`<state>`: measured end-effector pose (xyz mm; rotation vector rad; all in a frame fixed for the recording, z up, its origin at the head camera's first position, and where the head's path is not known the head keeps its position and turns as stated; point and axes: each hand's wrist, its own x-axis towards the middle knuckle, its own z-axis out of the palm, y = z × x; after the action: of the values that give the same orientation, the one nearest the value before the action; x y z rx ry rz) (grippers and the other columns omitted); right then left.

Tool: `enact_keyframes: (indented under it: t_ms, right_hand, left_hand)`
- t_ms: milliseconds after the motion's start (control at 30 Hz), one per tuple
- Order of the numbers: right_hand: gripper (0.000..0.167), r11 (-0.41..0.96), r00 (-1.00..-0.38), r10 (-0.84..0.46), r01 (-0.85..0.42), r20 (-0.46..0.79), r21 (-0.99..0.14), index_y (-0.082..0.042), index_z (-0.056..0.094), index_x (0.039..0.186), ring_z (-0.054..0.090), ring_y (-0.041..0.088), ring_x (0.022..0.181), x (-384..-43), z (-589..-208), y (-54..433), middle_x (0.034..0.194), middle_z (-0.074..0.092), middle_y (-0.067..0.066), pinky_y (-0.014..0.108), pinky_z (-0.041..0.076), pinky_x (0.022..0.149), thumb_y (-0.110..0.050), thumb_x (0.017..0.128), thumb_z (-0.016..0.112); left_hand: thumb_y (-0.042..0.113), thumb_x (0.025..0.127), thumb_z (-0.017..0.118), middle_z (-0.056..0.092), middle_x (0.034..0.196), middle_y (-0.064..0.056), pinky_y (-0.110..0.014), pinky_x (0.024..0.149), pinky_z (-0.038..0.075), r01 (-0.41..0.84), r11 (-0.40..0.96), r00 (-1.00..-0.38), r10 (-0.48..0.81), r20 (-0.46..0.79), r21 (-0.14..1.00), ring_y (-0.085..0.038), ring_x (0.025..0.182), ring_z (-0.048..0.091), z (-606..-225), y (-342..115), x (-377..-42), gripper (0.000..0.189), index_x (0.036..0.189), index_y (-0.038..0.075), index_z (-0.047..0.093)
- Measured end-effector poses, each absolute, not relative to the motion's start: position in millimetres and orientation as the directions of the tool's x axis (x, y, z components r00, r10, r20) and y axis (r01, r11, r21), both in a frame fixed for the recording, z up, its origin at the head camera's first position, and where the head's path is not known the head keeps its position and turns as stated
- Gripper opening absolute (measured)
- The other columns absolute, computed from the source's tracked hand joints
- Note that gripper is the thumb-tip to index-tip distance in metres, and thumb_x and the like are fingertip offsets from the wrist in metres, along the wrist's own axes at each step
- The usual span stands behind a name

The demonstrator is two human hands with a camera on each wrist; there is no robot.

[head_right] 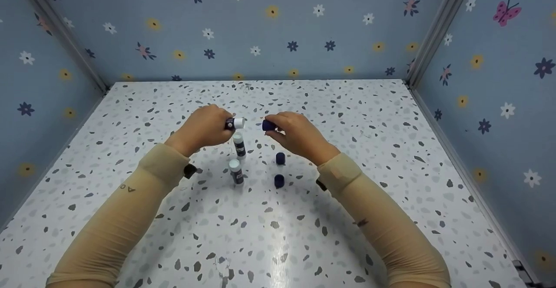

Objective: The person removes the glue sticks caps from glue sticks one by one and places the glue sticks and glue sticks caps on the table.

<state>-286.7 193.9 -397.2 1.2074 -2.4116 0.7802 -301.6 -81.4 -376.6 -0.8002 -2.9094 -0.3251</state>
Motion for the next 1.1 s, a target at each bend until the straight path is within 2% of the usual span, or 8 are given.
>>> enact_keyframes:
  t_ms: [267, 500, 767, 1100]
  right_hand:
    - [0.035, 0.531, -0.624, -0.616, -0.780, 0.481, -0.331, 0.009, 0.072, 0.131, 0.078, 0.032, 0.092, -288.9, -396.5, 197.3, 0.112, 0.079, 0.023, 0.046, 0.066, 0.081, -0.004, 0.098, 0.079]
    - [0.036, 0.553, -0.633, -0.609, -0.771, 0.478, -0.317, 0.009, 0.072, 0.131, 0.077, 0.031, 0.090, -291.4, -396.2, 201.4, 0.110, 0.079, 0.022, 0.045, 0.065, 0.081, -0.005, 0.098, 0.080]
    - [0.037, 0.577, -0.664, -0.593, -0.745, 0.455, -0.335, 0.008, 0.070, 0.132, 0.075, 0.031, 0.088, -295.3, -396.3, 203.5, 0.108, 0.079, 0.021, 0.048, 0.063, 0.080, -0.005, 0.098, 0.080]
    - [0.032, 0.597, -0.695, -0.581, -0.718, 0.424, -0.358, 0.005, 0.068, 0.127, 0.075, 0.028, 0.087, -298.5, -395.0, 205.5, 0.107, 0.079, 0.020, 0.047, 0.064, 0.079, -0.007, 0.099, 0.080]
  left_hand:
    - [0.013, 0.096, 0.067, 0.064, 0.078, -0.009, -0.042, 0.071, 0.048, 0.510, 0.841, -0.858, 0.483, 0.177, 0.180, -0.024, 0.073, 0.051, -378.3, -83.7, -302.3, 0.013, 0.087, 0.004, 0.071]
    - [0.015, 0.097, 0.065, 0.062, 0.077, -0.008, -0.044, 0.070, 0.049, 0.520, 0.837, -0.850, 0.487, 0.199, 0.173, -0.024, 0.072, 0.050, -379.2, -84.6, -303.5, 0.017, 0.085, 0.005, 0.069]
    - [0.014, 0.098, 0.066, 0.059, 0.074, -0.007, -0.040, 0.068, 0.044, 0.521, 0.831, -0.849, 0.481, 0.220, 0.197, -0.022, 0.070, 0.046, -380.2, -86.8, -304.7, 0.020, 0.080, 0.006, 0.065]
    - [0.016, 0.100, 0.065, 0.058, 0.073, -0.006, -0.038, 0.066, 0.041, 0.521, 0.827, -0.850, 0.481, 0.215, 0.210, -0.021, 0.067, 0.044, -380.7, -89.1, -306.9, 0.023, 0.078, 0.007, 0.061]
